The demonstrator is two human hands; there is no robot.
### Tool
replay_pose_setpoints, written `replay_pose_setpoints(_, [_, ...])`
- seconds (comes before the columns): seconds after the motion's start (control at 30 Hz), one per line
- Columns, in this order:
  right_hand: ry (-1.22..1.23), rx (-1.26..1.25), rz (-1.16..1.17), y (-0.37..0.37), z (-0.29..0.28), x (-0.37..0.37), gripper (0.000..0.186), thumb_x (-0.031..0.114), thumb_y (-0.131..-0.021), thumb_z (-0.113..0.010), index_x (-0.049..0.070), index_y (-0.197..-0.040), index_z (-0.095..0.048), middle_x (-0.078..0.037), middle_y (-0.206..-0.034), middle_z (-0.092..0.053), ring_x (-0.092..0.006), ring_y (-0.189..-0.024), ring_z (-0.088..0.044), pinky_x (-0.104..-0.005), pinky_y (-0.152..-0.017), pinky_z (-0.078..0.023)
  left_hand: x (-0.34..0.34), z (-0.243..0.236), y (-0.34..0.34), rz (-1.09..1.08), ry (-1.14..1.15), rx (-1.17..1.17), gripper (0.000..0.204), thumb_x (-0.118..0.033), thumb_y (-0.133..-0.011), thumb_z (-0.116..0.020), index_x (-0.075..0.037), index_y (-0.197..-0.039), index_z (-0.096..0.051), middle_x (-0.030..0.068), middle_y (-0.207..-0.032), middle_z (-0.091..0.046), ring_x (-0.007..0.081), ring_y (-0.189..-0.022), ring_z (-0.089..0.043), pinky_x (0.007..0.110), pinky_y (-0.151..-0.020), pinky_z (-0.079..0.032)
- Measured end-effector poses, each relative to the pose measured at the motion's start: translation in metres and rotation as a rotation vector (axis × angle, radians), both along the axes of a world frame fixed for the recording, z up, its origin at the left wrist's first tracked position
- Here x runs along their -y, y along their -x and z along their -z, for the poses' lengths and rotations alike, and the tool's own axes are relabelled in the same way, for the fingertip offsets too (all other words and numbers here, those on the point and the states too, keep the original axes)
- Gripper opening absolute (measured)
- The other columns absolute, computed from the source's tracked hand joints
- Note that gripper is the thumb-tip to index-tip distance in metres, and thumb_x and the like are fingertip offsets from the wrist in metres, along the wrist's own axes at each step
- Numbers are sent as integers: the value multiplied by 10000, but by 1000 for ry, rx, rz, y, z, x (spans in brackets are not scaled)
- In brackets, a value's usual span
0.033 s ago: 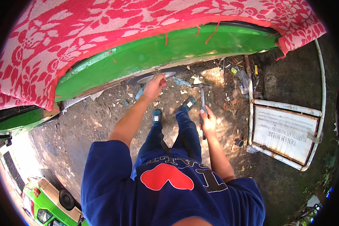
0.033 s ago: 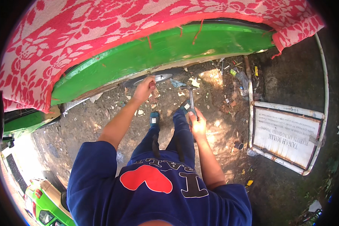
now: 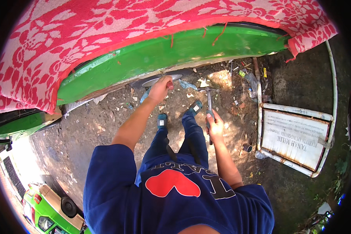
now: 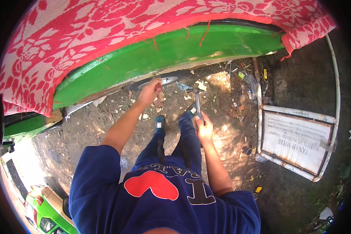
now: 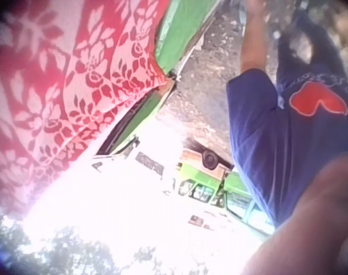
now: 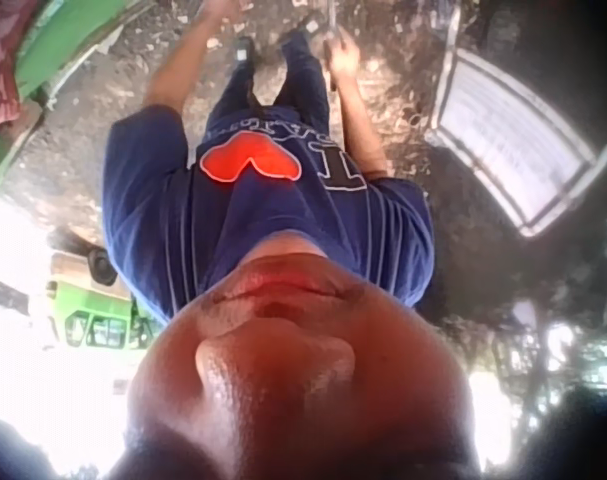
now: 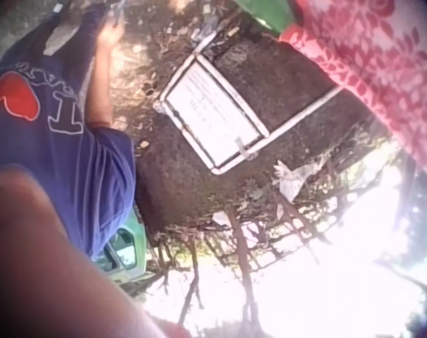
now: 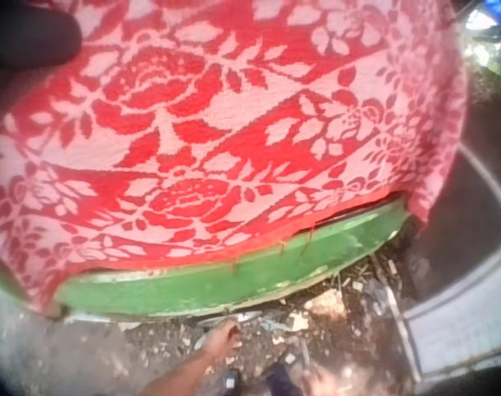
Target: The person uses a blowtorch to heat a green vehicle panel and then repeatedly taps the heated area with a hammer. The person works on a small section of the panel, applying heat and striking it multiple times to adjust the surface.
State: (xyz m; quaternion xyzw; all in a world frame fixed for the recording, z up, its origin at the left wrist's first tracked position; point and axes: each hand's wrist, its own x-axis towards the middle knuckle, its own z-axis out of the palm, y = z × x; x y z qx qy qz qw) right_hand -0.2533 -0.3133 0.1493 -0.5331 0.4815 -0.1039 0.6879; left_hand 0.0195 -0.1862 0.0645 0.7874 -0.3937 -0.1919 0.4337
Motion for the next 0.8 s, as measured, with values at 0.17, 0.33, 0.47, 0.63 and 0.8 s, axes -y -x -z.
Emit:
replay_pose_setpoints(0.17, [24,54,-49,6,1,-2,404,221,-971,-591,36,-1327,-545,5,-685,-532,-59,-410,-419,-226,-361,-337,13,-3,-10,125,-98,42,253,-6,-831,-574,-90,-1065,-526,150,-1107,-626,375,-1034,-602,443,-817,-489])
replay_pose_setpoints(0.33, [70,7,-33,7,8,3,397,212,-979,-582,40,-1335,-540,6,-693,-537,-54,-415,-415,-221,-364,-336,31,-5,-23,177,-207,122,256,-7,-844,-544,-97,-1083,-524,156,-1080,-625,380,-1022,-600,451,-817,-483])
replay_pose_setpoints(0.47, [28,-7,-35,7,9,7,402,212,-979,-585,45,-1342,-539,7,-698,-544,-56,-425,-421,-223,-370,-339,46,-2,-30,202,-334,142,267,-9,-848,-528,-89,-1103,-516,176,-1113,-621,391,-1025,-604,471,-812,-486])
replay_pose_setpoints(0.63, [68,8,-21,-24,14,23,432,210,-973,-600,54,-1370,-531,16,-699,-537,-51,-460,-435,-221,-387,-354,85,-8,-34,177,-499,186,241,-7,-879,-480,-52,-1113,-516,222,-1131,-625,407,-1038,-619,503,-832,-495])
replay_pose_setpoints(0.8, [65,130,121,-80,2,29,464,207,-984,-581,129,-1432,-491,24,-695,-531,-45,-479,-431,-221,-396,-354,107,-13,-40,168,-546,163,251,9,-879,-477,-35,-1122,-515,243,-1090,-647,413,-1049,-624,511,-851,-498])
